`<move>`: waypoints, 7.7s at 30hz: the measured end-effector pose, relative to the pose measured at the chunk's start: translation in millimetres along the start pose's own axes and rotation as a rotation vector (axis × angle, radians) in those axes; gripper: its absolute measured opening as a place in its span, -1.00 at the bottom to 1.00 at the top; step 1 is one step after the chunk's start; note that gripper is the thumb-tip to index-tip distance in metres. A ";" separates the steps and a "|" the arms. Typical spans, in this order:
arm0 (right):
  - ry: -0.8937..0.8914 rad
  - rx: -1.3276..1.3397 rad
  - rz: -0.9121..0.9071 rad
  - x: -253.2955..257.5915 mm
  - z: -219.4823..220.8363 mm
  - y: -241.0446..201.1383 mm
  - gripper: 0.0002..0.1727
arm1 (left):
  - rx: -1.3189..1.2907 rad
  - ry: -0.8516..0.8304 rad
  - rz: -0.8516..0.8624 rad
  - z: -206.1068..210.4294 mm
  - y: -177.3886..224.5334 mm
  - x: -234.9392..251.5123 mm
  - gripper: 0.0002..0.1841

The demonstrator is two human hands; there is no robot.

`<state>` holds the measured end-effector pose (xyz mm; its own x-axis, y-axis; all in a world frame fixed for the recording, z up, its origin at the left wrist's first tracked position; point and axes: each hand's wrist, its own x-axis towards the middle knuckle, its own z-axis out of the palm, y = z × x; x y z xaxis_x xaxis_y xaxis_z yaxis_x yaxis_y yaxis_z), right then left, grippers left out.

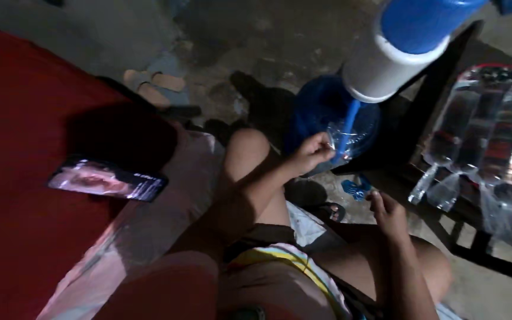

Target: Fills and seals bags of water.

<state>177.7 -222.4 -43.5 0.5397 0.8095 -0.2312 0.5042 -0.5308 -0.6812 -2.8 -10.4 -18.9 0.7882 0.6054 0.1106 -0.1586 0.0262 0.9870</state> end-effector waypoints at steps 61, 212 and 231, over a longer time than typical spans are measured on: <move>-0.021 -0.021 0.083 -3.2 -7.9 -7.9 -0.49 | 0.088 -0.033 -0.039 4.1 -12.4 -11.5 -0.79; -0.090 0.430 -0.339 -27.2 -7.1 -27.6 0.17 | 0.173 -0.419 -0.156 40.1 16.7 -34.9 -0.73; -0.003 0.540 -0.526 -31.7 2.3 -90.7 -0.42 | -0.019 -0.360 -0.057 49.2 41.5 -40.2 -0.70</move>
<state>113.3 -199.3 24.0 0.3170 0.9232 0.2175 0.2943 0.1222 -0.9479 -11.8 -72.9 23.4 0.9544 0.2837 0.0933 -0.1173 0.0688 0.9907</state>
